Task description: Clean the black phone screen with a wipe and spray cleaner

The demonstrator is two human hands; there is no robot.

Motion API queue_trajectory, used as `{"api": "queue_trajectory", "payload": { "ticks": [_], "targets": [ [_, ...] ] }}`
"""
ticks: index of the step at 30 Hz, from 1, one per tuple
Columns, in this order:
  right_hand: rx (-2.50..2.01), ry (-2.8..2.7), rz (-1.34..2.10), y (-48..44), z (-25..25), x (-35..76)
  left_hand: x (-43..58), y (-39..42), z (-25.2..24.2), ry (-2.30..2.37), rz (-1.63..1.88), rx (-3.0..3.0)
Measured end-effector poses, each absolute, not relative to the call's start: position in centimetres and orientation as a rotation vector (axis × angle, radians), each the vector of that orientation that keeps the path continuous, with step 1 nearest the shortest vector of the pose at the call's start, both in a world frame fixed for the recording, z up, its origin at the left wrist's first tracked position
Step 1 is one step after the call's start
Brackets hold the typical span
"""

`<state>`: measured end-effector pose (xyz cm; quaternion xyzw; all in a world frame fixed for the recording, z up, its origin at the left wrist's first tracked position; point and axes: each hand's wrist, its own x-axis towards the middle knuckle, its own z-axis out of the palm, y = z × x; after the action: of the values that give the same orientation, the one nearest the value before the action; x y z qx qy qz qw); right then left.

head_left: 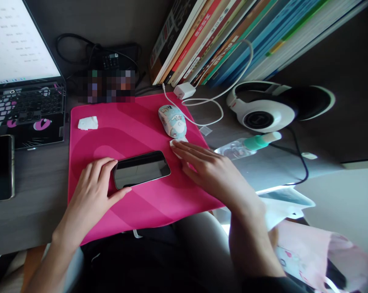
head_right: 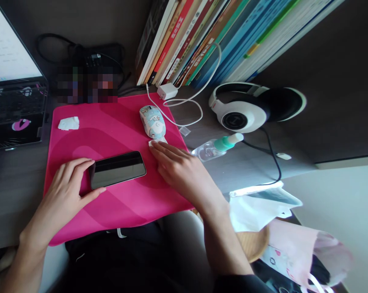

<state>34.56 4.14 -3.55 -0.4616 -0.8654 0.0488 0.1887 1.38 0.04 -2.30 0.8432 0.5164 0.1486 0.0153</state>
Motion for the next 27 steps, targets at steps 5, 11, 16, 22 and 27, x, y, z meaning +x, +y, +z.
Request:
{"api": "queue_trajectory", "payload": {
  "ticks": [5,11,16,22,27],
  "targets": [
    [-1.262,-2.368,-0.002,4.1,-3.1,34.1,1.4,0.0,-2.3,1.606,0.460,2.638],
    [-1.074,-2.496,0.111,0.4,-1.3,31.1,1.4,-0.2,-2.3,1.623,0.410,2.605],
    [-1.175,-2.478,0.047,-0.8,-1.9,29.5,1.2,-0.2,-1.9,1.568,0.357,2.578],
    [-1.183,-2.451,0.081,0.6,-3.1,29.2,0.9,-0.3,-2.0,1.569,0.347,2.546],
    [-1.170,-2.419,0.096,1.2,-3.0,29.1,1.0,-0.2,-2.0,1.567,0.365,2.538]
  ]
}}
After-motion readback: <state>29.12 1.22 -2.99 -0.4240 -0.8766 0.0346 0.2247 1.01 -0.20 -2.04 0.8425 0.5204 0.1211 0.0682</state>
